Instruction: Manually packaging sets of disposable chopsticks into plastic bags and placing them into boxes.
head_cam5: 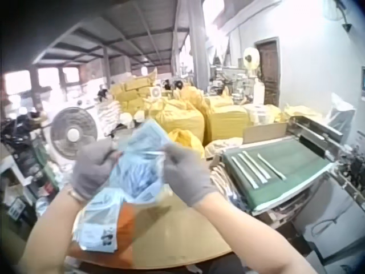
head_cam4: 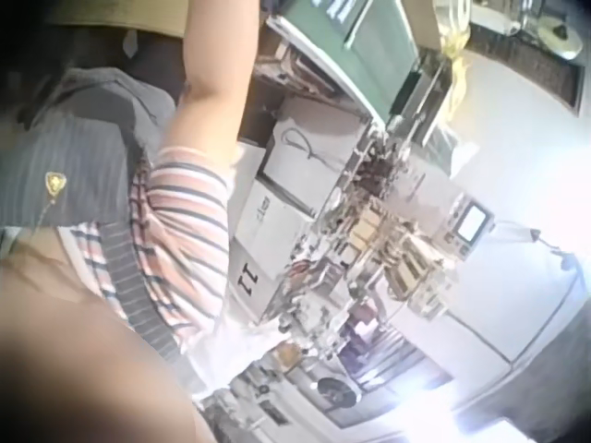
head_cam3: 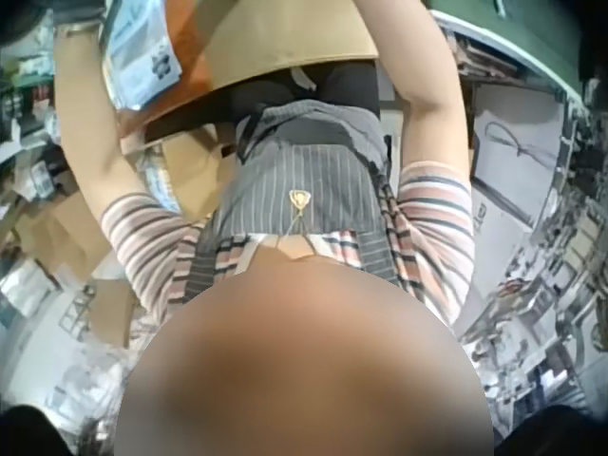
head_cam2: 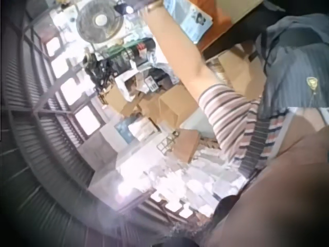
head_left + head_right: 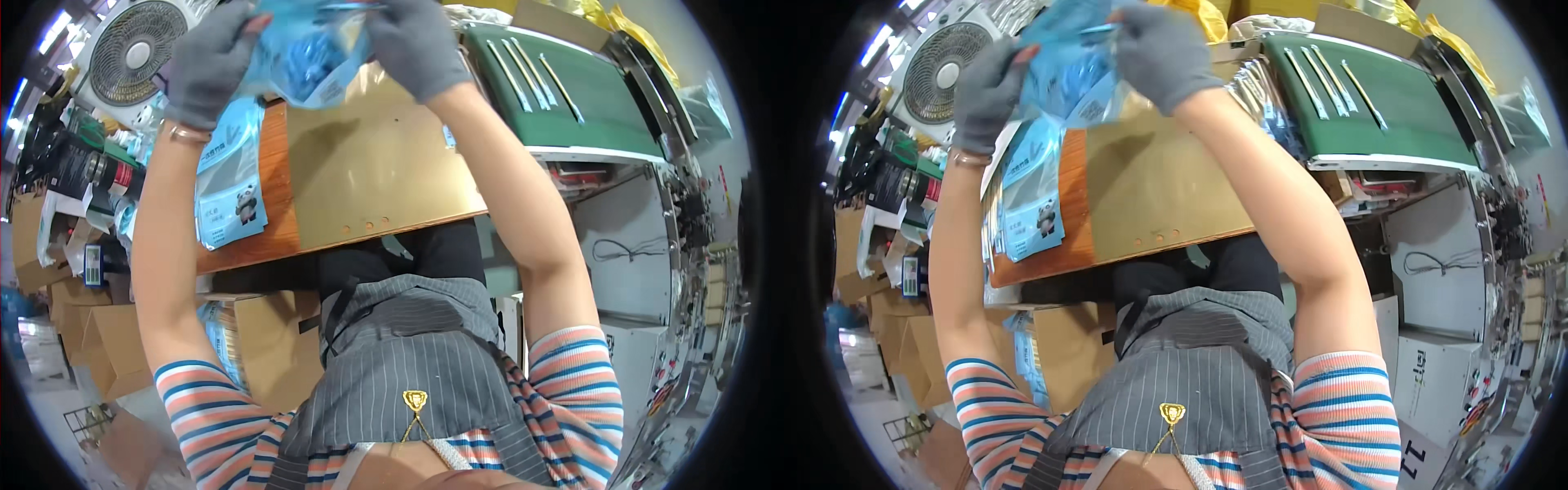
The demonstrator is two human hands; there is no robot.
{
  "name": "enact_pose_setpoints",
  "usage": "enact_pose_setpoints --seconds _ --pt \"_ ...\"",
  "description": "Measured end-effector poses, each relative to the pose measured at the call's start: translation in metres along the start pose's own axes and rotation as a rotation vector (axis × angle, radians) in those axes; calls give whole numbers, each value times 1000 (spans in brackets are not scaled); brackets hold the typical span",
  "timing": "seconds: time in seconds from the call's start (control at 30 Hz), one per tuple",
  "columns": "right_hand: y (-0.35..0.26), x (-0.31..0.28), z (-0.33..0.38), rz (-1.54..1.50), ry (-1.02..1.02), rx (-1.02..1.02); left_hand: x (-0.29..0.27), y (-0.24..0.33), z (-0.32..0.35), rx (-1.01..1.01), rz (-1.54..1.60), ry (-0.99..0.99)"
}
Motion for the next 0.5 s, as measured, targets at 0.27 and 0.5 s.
enact_pose_setpoints --seconds 0.27,0.5 --pt "13 -95 31 -279 202 -48 104 7 187 171 -97 -327" --pt "5 -123 56 -243 168 155 205 110 287 -23 251 -623"
Point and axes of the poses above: each hand's wrist, its own z-axis away from the middle knuckle, its own x-axis out of the palm, y = z × x, the point moved 7 cm from there along -z, towards the middle knuckle, and after that the axes turned 2 degrees about -y, right-handed, at the moved point
